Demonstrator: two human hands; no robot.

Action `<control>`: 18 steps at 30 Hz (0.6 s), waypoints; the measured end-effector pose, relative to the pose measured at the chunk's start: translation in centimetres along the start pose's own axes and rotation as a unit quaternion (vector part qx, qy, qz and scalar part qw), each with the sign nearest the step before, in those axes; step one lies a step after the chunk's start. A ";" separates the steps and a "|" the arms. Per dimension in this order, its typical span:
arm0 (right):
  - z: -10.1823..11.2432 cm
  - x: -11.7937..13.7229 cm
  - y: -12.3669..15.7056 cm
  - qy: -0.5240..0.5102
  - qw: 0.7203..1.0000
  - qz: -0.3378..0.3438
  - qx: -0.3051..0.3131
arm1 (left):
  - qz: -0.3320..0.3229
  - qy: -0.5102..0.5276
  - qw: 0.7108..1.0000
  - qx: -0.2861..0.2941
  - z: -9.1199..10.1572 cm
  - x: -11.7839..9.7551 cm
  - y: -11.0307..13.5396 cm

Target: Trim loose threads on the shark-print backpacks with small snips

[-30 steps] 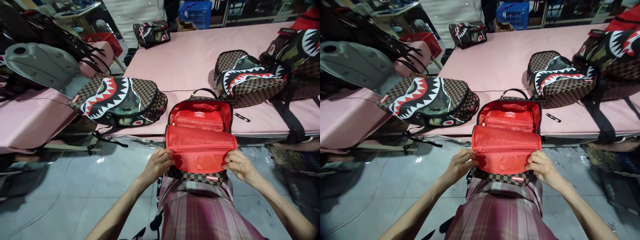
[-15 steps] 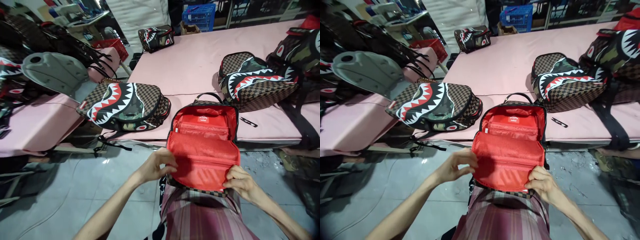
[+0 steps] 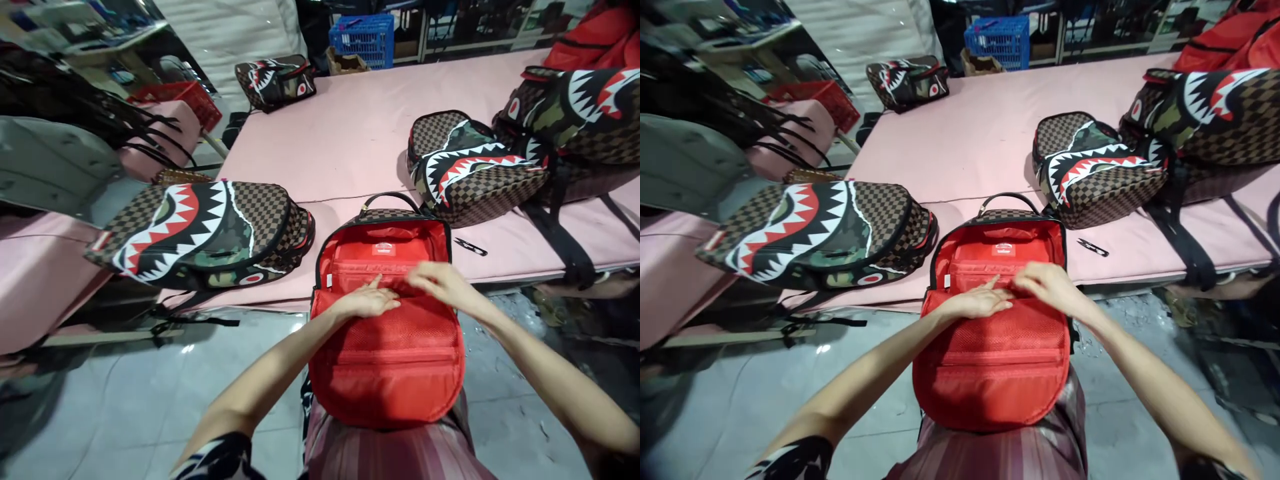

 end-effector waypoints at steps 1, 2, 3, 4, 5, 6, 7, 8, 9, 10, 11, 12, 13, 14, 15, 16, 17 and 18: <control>-0.3 -0.9 -2.9 0.087 0.995 -0.041 -0.002 | 0.003 0.005 1.000 0.005 -0.1 -0.2 0.4; -1.2 -1.7 -5.4 0.162 0.982 -0.091 0.035 | 0.006 0.010 1.000 0.008 -0.1 -0.3 0.8; -2.5 -2.1 -7.4 0.178 0.977 -0.100 0.063 | 0.010 0.016 1.000 0.007 -0.1 -0.3 1.2; -3.7 -2.4 -8.7 0.189 0.973 -0.102 0.087 | 0.014 0.020 1.000 0.000 0.0 -0.2 1.7; -4.9 -2.7 -9.3 0.198 0.968 -0.105 0.109 | 0.017 0.023 1.000 -0.011 0.1 0.0 2.2; -5.8 -3.1 -9.4 0.201 0.966 -0.104 0.123 | 0.017 0.025 0.999 -0.024 0.2 0.2 2.8; -6.4 -3.6 -9.0 0.209 0.963 -0.108 0.134 | 0.013 0.026 0.999 -0.035 0.2 0.5 3.4; -6.7 -4.3 -8.2 0.218 0.959 -0.116 0.141 | 0.006 0.029 0.999 -0.045 0.2 0.8 3.9; -6.8 -5.0 -7.4 0.226 0.955 -0.126 0.148 | 0.001 0.035 0.998 -0.054 0.1 1.1 4.4; -6.7 -5.6 -6.6 0.232 0.951 -0.138 0.154 | 0.001 0.041 0.997 -0.065 0.0 1.5 4.7; -6.5 -6.2 -5.9 0.235 0.947 -0.149 0.160 | 0.012 0.046 0.996 -0.082 0.0 2.0 4.8; -6.4 -6.7 -5.4 0.236 0.944 -0.159 0.164 | 0.042 0.047 0.992 -0.111 0.1 2.7 4.9; -6.3 -7.0 -5.1 0.236 0.943 -0.167 0.167 | 0.090 0.044 0.984 -0.151 0.3 3.6 5.0; -6.3 -7.2 -5.0 0.235 0.942 -0.172 0.168 | 0.147 0.038 0.969 -0.193 0.6 4.4 5.1; -6.3 -7.4 -5.0 0.233 0.942 -0.175 0.168 | 0.204 0.029 0.950 -0.234 0.9 5.2 5.3; -6.3 -7.5 -5.1 0.230 0.942 -0.178 0.168 | 0.255 0.020 0.928 -0.272 1.3 5.9 5.6; -6.4 -7.6 -5.2 0.228 0.942 -0.178 0.168 | 0.300 0.010 0.906 -0.300 1.6 6.4 5.9; -6.5 -7.6 -5.3 0.225 0.943 -0.178 0.169 | 0.333 -0.003 0.892 -0.307 1.8 6.7 6.1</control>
Point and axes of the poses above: each hand's wrist, its own y-axis away from the middle knuckle, its own z-axis out of the back of the hand, x = y × z, the point moved 5 cm from there along -y, towards the middle knuckle, and after that the axes turned 1 degree about z, right-handed, at the moved point
